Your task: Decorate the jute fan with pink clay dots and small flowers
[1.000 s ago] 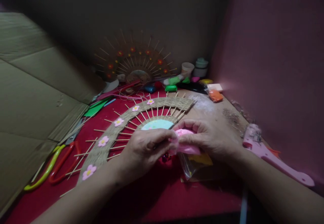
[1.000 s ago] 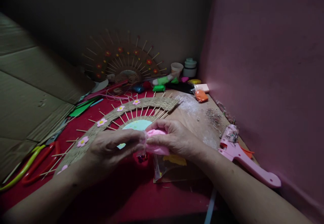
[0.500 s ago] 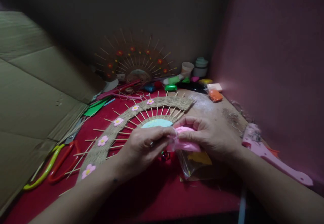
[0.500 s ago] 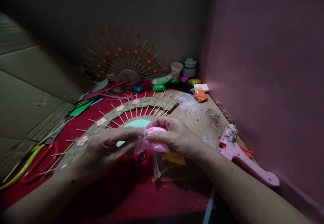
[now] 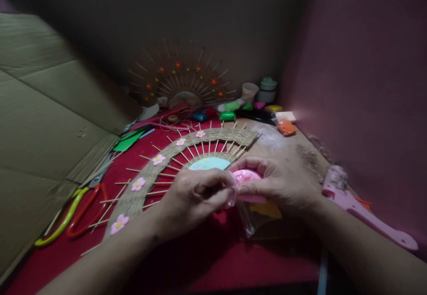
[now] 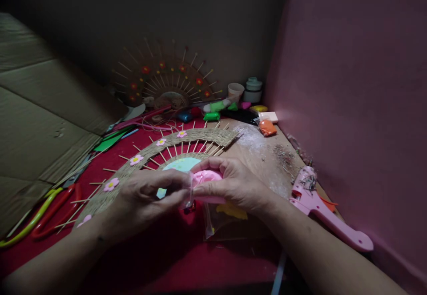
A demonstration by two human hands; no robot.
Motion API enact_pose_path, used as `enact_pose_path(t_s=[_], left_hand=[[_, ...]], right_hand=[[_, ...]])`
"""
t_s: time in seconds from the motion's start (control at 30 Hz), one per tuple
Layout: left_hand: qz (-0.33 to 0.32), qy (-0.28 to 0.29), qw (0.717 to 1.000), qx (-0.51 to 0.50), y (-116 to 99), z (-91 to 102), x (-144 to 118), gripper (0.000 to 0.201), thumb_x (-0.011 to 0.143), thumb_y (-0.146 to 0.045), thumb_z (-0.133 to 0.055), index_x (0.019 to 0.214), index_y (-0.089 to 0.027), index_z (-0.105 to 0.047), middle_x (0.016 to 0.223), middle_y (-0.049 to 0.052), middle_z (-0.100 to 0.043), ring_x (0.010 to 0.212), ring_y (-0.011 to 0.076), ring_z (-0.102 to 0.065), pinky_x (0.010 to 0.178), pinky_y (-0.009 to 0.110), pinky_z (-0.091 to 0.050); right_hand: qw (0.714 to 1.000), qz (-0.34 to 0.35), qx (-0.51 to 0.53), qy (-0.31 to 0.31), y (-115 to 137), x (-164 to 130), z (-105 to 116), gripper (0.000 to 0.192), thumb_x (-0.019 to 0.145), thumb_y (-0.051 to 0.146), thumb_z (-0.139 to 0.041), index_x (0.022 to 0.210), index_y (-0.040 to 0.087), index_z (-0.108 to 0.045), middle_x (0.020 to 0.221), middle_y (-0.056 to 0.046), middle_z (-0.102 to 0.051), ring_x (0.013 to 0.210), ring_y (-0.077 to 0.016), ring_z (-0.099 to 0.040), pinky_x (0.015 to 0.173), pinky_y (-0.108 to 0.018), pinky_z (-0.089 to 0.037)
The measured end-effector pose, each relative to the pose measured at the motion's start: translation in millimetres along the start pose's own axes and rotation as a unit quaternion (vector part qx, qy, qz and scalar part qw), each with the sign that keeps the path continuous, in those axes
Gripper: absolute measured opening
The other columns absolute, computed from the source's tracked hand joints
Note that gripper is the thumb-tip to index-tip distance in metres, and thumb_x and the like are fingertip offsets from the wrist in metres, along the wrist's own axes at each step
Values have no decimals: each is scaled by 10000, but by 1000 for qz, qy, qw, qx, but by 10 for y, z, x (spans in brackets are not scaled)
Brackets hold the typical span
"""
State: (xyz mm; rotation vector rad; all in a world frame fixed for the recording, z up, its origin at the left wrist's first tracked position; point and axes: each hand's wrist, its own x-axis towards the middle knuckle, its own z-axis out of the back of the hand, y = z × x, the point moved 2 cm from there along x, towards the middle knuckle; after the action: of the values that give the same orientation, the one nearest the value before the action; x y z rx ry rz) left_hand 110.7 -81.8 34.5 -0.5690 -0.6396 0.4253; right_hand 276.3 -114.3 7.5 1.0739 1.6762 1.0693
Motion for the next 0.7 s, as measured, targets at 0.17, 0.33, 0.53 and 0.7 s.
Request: enact_pose_path(t_s=[0.17, 0.33, 0.53, 0.7], left_hand=[[157, -18, 977, -145, 45, 27, 3, 74, 805, -162, -592, 757, -139, -643, 518, -44, -583, 387, 42, -476, 372, 136, -380], [84, -44, 995, -42, 62, 78, 3, 88, 807, -150, -605, 849, -147, -681, 599, -20, -645, 446, 61, -523, 407, 152, -396], [-59, -10, 992, 107, -14, 98, 20, 133, 818, -91, -581, 896, -141, -677, 740, 14, -695, 623, 93, -612, 577, 179, -463], [-60, 0, 991, 123, 1, 35, -6, 121, 847, -127, -549, 879, -137, -665, 690, 19, -654, 590, 90, -573, 546, 187, -436]], right_hand=[[999, 26, 43, -19, -1, -2, 36, 328, 591, 193, -814, 872, 166, -647, 740, 20, -651, 622, -70, -581, 588, -179, -464], [998, 31, 22, -41, -3, 4, 74, 353, 567, 180, -824, 869, 165, -642, 746, 11, -646, 638, -83, -582, 592, -192, -474], [997, 53, 20, -47, 4, -1, 82, 335, 576, 208, -817, 842, 166, -618, 756, 8, -635, 643, -84, -578, 592, -199, -470], [998, 36, -20, -37, 52, -6, 46, 352, 561, 201, -817, 852, 164, -623, 785, 7, -641, 703, -105, -585, 650, -227, -471]])
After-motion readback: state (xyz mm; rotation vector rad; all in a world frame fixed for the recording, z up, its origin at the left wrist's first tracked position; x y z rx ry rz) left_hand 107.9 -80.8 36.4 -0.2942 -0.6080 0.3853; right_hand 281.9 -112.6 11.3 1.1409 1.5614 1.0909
